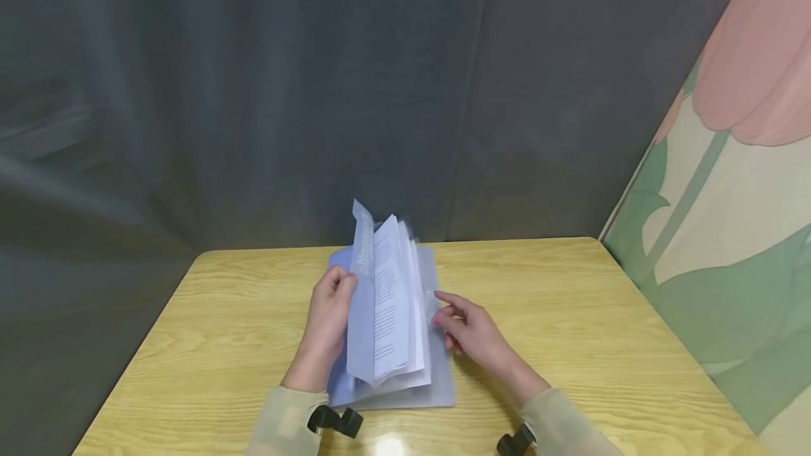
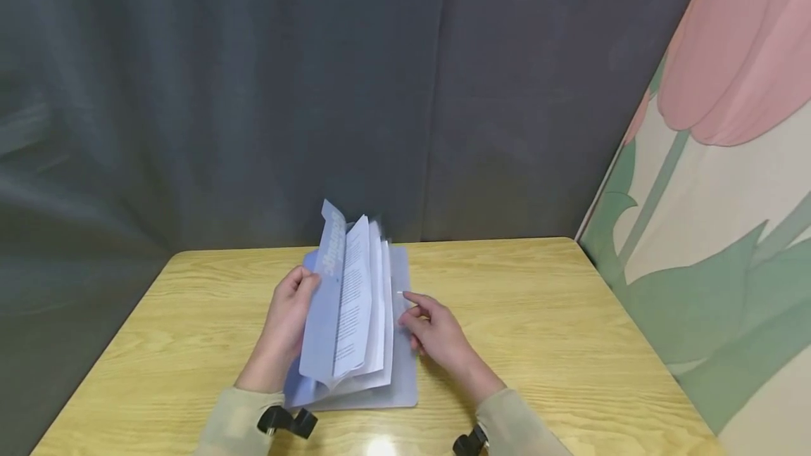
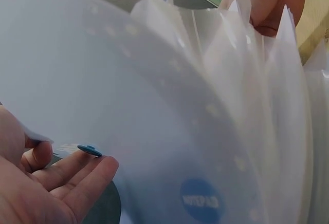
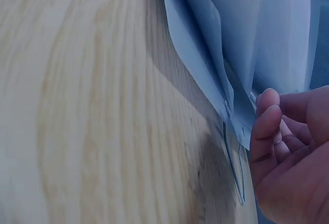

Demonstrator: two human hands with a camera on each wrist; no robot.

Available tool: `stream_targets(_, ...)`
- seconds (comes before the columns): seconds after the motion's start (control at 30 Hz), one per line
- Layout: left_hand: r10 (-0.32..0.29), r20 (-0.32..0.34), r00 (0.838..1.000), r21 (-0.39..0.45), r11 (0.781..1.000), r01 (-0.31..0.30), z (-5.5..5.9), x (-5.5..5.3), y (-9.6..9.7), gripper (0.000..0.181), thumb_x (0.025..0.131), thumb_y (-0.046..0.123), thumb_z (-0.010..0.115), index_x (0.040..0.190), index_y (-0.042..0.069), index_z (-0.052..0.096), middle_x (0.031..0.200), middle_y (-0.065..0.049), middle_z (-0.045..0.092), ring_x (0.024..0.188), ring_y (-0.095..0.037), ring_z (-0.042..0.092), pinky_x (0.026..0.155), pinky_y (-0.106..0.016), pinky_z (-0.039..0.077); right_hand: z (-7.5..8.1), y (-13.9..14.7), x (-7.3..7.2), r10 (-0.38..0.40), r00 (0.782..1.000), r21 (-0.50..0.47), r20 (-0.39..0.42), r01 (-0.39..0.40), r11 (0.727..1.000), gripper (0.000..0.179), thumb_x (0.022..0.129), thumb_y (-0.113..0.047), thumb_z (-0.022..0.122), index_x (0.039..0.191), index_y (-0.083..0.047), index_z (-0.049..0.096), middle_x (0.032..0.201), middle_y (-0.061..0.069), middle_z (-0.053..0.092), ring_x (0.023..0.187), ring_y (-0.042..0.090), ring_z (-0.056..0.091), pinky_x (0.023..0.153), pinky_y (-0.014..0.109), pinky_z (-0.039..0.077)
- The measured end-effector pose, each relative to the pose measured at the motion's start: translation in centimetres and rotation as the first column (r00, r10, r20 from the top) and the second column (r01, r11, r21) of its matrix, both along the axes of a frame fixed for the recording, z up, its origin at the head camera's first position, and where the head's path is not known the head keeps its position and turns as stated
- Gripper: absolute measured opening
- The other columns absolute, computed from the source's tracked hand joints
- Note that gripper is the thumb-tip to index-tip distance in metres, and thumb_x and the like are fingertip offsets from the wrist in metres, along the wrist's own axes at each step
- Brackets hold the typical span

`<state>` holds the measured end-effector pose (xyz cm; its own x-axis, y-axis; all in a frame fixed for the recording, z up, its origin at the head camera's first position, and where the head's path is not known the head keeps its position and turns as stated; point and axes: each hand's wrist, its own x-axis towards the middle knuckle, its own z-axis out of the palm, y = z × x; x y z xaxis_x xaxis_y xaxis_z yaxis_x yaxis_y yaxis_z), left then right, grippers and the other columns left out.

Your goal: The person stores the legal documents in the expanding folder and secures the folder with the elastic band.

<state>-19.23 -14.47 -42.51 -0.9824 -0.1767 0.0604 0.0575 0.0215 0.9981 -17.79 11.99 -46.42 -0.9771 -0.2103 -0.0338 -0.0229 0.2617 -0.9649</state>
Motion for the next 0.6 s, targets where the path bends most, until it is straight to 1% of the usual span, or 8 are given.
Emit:
stream_targets(0.23, 0.007, -0.021, 1.0, 0.0, 1.0, -0.007, -0.2, 0.1, 0.3, 0.02, 0.106, 0.009, 0.053, 0.086, 0.008, 0.049, 0.081, -0.005, 0.041, 0.082, -0.022, 0.045, 0.069, -0.031, 0.036, 0.2, 1.5, -0.4, -0.052, 0.999, 0.011, -0.003, 0.052, 0.999, 0.054, 0.11, -0.008, 0.068, 0.16, 0.002, 0.051, 0.116, 0.016, 0.068, 0.069, 0.02, 0.061, 0.055, 0.026, 0.047)
stream_targets(0.4, 0.016, -0.031, 0.999, -0.032, 0.999, -0.017, -0.3, 0.1, 0.6, 0.021, 0.105, 0.009, 0.054, 0.085, 0.008, 0.048, 0.078, -0.003, 0.04, 0.08, -0.022, 0.044, 0.068, -0.032, 0.035, 0.5, 2.9, -0.5, -0.09, 0.996, 0.068, -0.027, 0.091, 0.993, 0.054, 0.11, -0.013, 0.068, 0.16, 0.0, 0.052, 0.119, 0.014, 0.068, 0.075, 0.021, 0.063, 0.058, 0.027, 0.049)
stream_targets(0.6, 0.022, -0.028, 0.999, -0.089, 0.996, -0.024, -0.3, -0.1, 0.8, 0.022, 0.105, 0.01, 0.055, 0.084, 0.009, 0.049, 0.071, 0.0, 0.038, 0.073, -0.021, 0.043, 0.063, -0.031, 0.034, 0.8, 3.8, -0.8, -0.147, 0.989, 0.143, -0.029, 0.15, 0.978, 0.056, 0.11, -0.017, 0.07, 0.161, -0.002, 0.052, 0.124, 0.013, 0.067, 0.085, 0.025, 0.062, 0.062, 0.03, 0.05)
